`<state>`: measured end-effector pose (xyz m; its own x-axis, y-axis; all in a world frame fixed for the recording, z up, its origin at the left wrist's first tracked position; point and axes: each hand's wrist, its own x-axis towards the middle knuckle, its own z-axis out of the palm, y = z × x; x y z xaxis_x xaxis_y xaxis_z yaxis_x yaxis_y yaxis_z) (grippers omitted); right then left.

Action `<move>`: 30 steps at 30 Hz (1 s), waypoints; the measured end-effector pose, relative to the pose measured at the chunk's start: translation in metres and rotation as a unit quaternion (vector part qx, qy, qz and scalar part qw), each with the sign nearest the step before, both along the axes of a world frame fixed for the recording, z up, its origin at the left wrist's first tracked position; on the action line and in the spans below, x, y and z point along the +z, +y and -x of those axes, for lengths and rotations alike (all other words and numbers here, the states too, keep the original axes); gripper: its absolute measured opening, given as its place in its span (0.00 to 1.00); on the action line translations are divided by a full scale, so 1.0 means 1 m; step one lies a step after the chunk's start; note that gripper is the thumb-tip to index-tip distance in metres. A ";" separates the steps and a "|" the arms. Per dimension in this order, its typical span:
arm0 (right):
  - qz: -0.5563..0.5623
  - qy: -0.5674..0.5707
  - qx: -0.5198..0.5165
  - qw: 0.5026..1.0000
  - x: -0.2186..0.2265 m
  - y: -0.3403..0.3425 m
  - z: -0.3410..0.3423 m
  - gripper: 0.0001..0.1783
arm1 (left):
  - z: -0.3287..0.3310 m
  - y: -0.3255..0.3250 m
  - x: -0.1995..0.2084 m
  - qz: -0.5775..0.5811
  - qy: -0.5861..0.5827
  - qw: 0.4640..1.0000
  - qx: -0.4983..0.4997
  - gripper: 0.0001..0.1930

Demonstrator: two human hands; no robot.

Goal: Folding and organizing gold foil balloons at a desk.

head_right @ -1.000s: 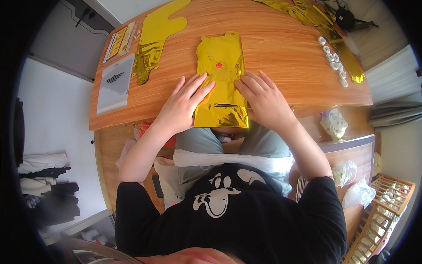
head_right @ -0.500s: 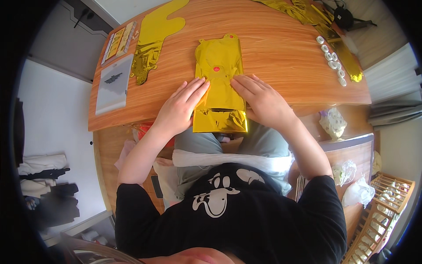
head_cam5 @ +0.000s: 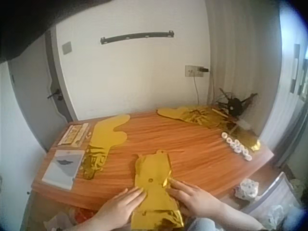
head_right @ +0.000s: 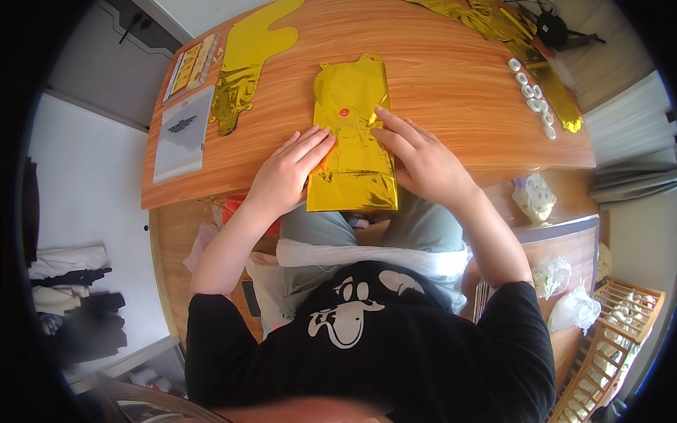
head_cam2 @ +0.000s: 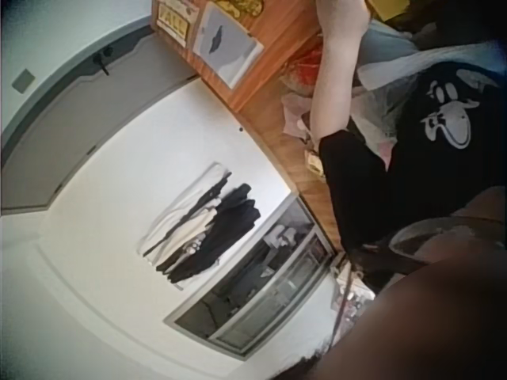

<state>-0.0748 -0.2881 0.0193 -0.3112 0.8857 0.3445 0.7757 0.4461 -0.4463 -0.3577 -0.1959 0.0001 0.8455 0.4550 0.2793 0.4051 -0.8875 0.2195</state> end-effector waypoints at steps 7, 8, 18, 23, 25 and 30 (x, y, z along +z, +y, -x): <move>-0.037 -0.039 0.029 0.998 -0.007 0.010 -0.008 0.25 | -0.003 -0.002 0.006 0.022 -0.035 0.999 0.008 0.28; -0.037 -0.039 0.029 0.998 -0.006 0.010 -0.006 0.25 | -0.002 -0.001 0.006 0.031 -0.048 0.998 0.013 0.27; -0.032 -0.003 0.006 0.999 -0.002 0.011 -0.004 0.19 | 0.002 0.006 0.014 0.057 -0.053 0.997 -0.002 0.28; -0.027 -0.002 -0.008 1.000 -0.005 0.009 -0.001 0.19 | 0.009 0.012 0.019 0.196 -0.045 0.980 -0.003 0.34; -0.005 0.014 -0.057 0.998 0.001 0.007 0.005 0.18 | 0.010 0.014 0.015 0.165 -0.033 0.986 -0.006 0.33; -0.027 -0.028 -0.035 0.999 -0.003 0.008 0.003 0.18 | 0.008 0.012 0.007 0.051 -0.018 0.998 -0.016 0.31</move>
